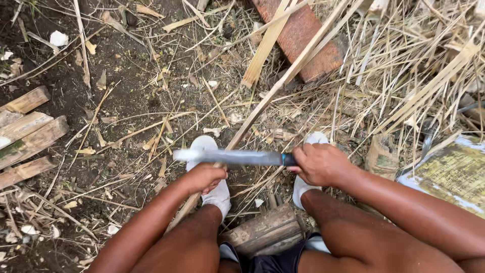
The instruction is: The person uses a machete to split a long bamboo pole into thin strips. They hold the pole with their left hand and repeatedly strike it with the machete in their right hand, working over a brick placed on the ground.
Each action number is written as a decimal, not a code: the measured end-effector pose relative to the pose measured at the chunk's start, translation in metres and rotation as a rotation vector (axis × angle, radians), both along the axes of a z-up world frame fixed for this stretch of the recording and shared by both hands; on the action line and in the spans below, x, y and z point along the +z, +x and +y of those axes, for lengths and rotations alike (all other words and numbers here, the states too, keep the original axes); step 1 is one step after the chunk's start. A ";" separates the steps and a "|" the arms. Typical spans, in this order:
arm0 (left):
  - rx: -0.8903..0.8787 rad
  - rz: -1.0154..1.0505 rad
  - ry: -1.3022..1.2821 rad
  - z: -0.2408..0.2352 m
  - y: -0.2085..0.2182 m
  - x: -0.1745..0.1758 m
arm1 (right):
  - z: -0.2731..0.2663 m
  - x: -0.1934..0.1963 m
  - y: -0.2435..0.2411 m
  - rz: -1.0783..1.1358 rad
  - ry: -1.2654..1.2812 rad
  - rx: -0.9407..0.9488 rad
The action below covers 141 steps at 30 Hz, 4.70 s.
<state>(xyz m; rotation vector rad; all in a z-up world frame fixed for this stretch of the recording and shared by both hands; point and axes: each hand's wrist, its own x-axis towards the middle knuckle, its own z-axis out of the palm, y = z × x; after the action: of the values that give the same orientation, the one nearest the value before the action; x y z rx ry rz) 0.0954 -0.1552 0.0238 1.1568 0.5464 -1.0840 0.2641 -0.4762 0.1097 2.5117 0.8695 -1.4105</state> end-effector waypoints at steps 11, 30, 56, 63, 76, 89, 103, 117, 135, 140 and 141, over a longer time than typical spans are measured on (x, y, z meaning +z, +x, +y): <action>-0.231 -0.061 0.310 0.042 -0.015 -0.013 | 0.000 0.000 0.017 -0.113 0.140 -0.190; -0.324 -0.072 0.431 0.103 -0.069 -0.029 | -0.045 -0.021 0.119 -0.318 -0.172 -0.428; -0.639 -0.285 1.131 0.092 -0.044 0.042 | -0.190 -0.062 0.100 -0.666 0.189 -0.709; -0.358 -0.697 1.064 -0.045 0.125 0.055 | -0.159 -0.054 0.104 -0.966 0.226 -0.531; -0.566 -0.509 1.230 -0.007 0.070 0.079 | -0.055 -0.005 0.085 -0.344 0.150 -0.741; -0.515 -0.616 1.311 -0.001 0.050 0.067 | -0.045 -0.014 0.064 -0.482 0.061 -0.454; -0.580 -0.328 1.195 0.071 -0.033 0.004 | -0.092 -0.031 0.118 -0.673 0.350 -0.338; -0.699 -0.131 1.213 0.086 -0.034 0.032 | -0.098 -0.001 0.153 -0.386 -0.112 -0.836; -0.634 -0.103 1.051 0.072 -0.039 0.037 | -0.081 0.001 0.148 -0.588 -0.047 -0.745; -0.693 0.057 1.038 0.090 -0.046 0.037 | -0.043 0.008 0.125 -0.362 -0.208 -0.687; -0.719 0.103 1.018 0.089 -0.045 0.036 | -0.027 0.005 0.100 -0.282 -0.208 -0.563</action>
<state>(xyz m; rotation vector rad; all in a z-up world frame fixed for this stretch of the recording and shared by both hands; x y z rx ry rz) 0.0504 -0.0664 0.0596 2.3108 0.8318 -1.5275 0.3641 -0.5031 0.1151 2.8028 -0.0436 -1.1354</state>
